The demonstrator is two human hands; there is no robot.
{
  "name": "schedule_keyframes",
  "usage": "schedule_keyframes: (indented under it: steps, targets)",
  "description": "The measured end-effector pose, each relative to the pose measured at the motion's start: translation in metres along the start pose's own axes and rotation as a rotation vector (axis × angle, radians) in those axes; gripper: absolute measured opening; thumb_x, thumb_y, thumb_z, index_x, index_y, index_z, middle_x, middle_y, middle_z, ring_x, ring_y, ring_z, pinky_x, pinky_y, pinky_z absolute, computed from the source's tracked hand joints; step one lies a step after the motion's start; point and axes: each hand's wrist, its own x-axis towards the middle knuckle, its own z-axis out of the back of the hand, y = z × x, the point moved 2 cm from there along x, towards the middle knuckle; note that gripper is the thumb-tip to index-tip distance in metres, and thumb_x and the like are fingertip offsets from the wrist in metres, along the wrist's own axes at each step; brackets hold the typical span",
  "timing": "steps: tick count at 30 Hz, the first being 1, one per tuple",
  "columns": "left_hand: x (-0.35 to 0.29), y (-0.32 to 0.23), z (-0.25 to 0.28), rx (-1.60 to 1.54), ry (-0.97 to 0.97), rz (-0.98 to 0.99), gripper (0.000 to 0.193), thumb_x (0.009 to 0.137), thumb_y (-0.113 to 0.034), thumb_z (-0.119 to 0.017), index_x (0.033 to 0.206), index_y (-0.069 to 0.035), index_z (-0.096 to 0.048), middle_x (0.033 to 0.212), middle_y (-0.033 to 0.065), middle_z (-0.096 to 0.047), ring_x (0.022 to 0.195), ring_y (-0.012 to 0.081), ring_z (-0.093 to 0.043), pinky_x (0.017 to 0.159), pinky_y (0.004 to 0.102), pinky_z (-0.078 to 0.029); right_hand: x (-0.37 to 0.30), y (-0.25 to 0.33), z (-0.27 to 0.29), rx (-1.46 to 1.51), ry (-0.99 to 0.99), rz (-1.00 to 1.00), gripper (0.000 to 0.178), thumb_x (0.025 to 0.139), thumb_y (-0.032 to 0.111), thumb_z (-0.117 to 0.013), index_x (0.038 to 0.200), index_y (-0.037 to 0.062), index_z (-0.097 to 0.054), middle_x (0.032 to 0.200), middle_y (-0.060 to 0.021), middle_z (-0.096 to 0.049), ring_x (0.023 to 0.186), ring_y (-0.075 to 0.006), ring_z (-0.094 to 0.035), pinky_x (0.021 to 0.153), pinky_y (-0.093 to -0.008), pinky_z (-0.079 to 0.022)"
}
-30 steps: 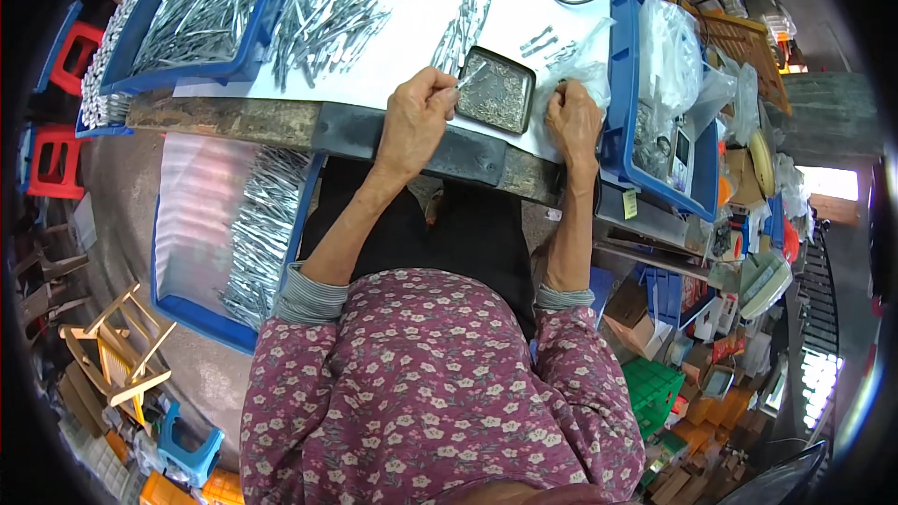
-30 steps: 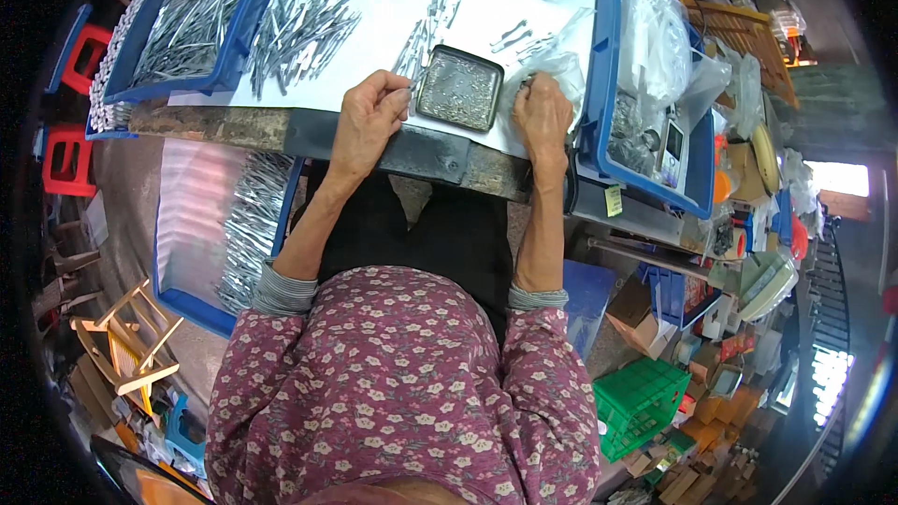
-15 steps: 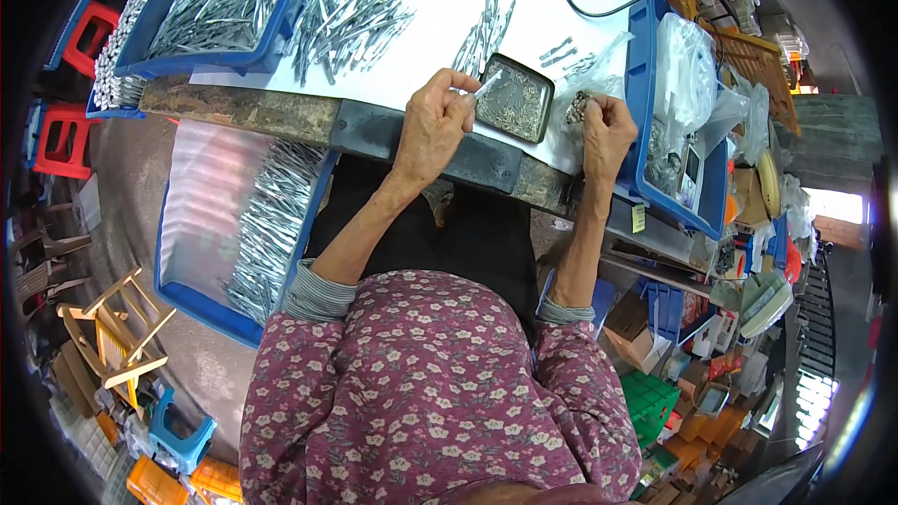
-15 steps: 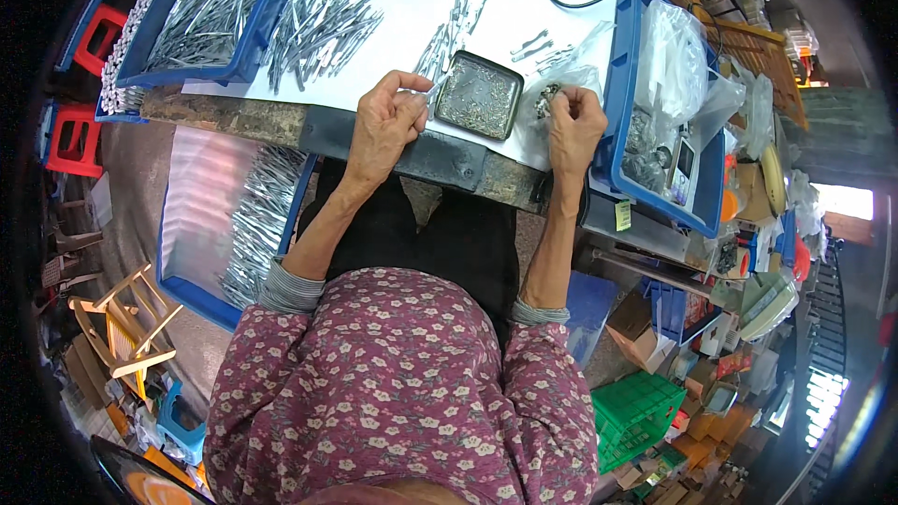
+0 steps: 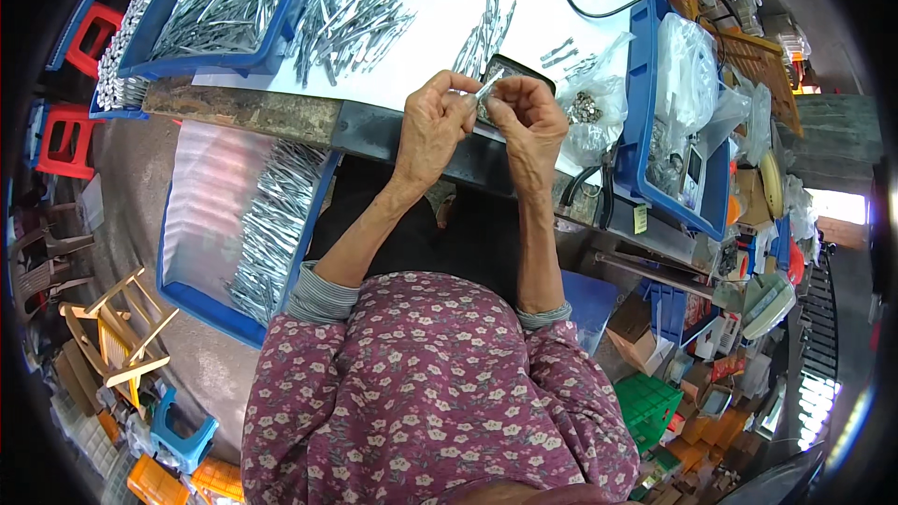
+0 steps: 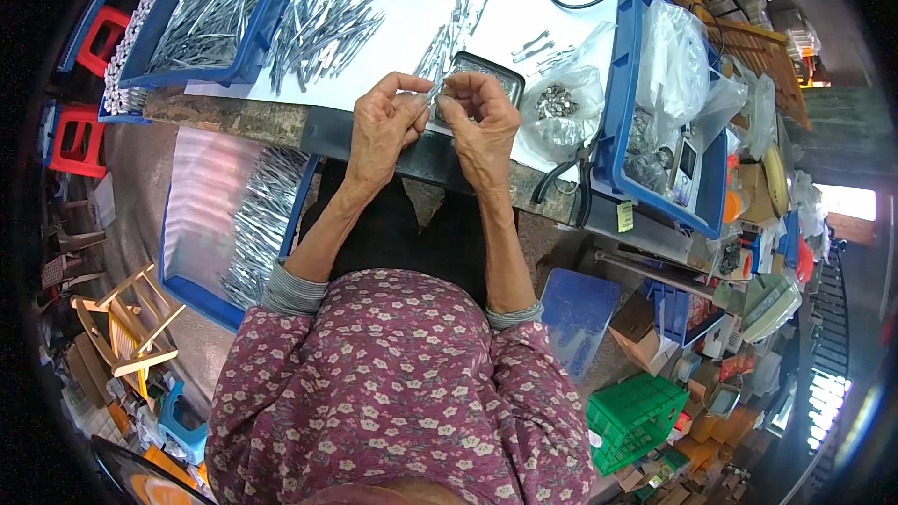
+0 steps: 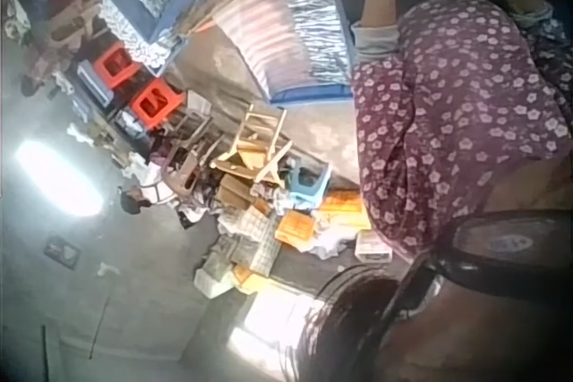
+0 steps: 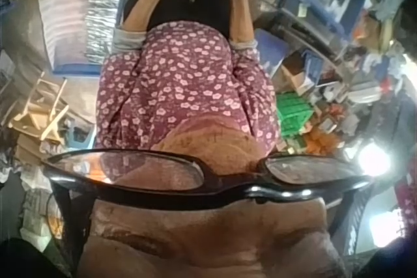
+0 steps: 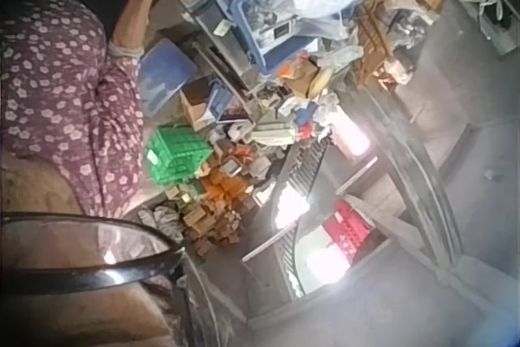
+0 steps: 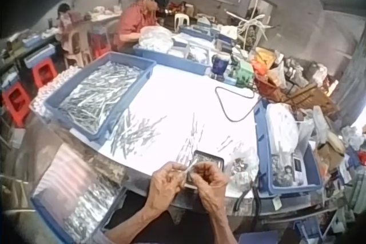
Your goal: The worker is manually assembling small metal pins or rods into component housings at a manufacturing workbench.
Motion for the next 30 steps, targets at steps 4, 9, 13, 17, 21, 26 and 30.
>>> schedule_keyframes:
  steps: [4,9,13,17,21,26,30]
  targets:
    - [-0.001,-0.001,0.001,-0.007,-0.005,0.008,0.008,0.084,-0.004,-0.048,0.089,0.001,-0.053,0.053,-0.0032,-0.044,0.046,0.0007,-0.034,0.041,0.0158,-0.025,0.000,-0.001,-0.001,-0.035,0.001,0.012,0.016,0.073,-0.002,-0.061,0.089,-0.0001,-0.057,0.078,-0.0025,-0.059,0.069,-0.0065,-0.056,0.062,-0.0197,-0.046]
    - [0.000,0.000,0.002,-0.013,-0.008,-0.001,0.008,0.084,-0.004,-0.048,0.089,0.001,-0.053,0.053,-0.0032,-0.044,0.046,0.0010,-0.035,0.041,0.0158,-0.026,0.000,-0.001,-0.003,-0.046,0.002,0.031,0.016,0.073,-0.003,-0.062,0.087,0.0001,-0.057,0.077,-0.0022,-0.059,0.067,-0.0065,-0.056,0.060,-0.0190,-0.046]
    - [0.000,0.001,0.003,0.006,-0.004,0.002,0.008,0.084,-0.003,-0.048,0.089,0.001,-0.053,0.053,-0.0030,-0.045,0.046,0.0010,-0.035,0.041,0.0158,-0.026,0.000,-0.003,-0.003,-0.043,-0.008,0.017,0.016,0.072,-0.003,-0.063,0.087,0.0005,-0.057,0.076,-0.0021,-0.059,0.067,-0.0065,-0.055,0.059,-0.0186,-0.046]
    - [0.000,0.001,0.004,-0.050,0.001,0.030,0.009,0.083,-0.002,-0.047,0.089,0.001,-0.053,0.054,-0.0024,-0.045,0.045,0.0008,-0.034,0.040,0.0152,-0.025,0.002,-0.006,-0.001,-0.022,0.003,0.018,0.017,0.072,-0.003,-0.064,0.087,0.0009,-0.058,0.076,-0.0022,-0.060,0.068,-0.0066,-0.056,0.060,-0.0188,-0.046]
    - [0.001,0.000,0.009,-0.181,0.084,0.123,0.014,0.084,-0.005,-0.052,0.096,0.003,-0.052,0.059,-0.0013,-0.045,0.043,-0.0004,-0.028,0.038,0.0138,-0.018,0.006,-0.004,0.004,0.030,0.035,0.010,0.019,0.071,-0.002,-0.066,0.087,0.0007,-0.057,0.077,-0.0031,-0.060,0.068,-0.0073,-0.056,0.061,-0.0194,-0.046]
    - [0.001,-0.001,0.010,-0.336,0.166,0.220,0.013,0.085,-0.005,-0.050,0.096,0.002,-0.052,0.060,-0.0008,-0.046,0.043,-0.0008,-0.027,0.037,0.0133,-0.017,0.010,-0.009,0.007,0.263,0.098,-0.098,0.032,0.069,-0.003,-0.067,0.097,-0.0017,-0.051,0.075,-0.0051,-0.062,0.068,-0.0087,-0.057,0.061,-0.0194,-0.046]
    - [0.000,0.001,0.001,-0.028,0.018,0.011,0.011,0.084,-0.002,-0.049,0.094,0.002,-0.052,0.062,-0.0011,-0.046,0.046,0.0002,-0.031,0.041,0.0149,-0.022,0.011,-0.012,0.004,0.264,0.065,-0.121,0.035,0.070,-0.003,-0.066,0.100,-0.0041,-0.048,0.074,-0.0053,-0.062,0.068,-0.0091,-0.058,0.062,-0.0191,-0.046]
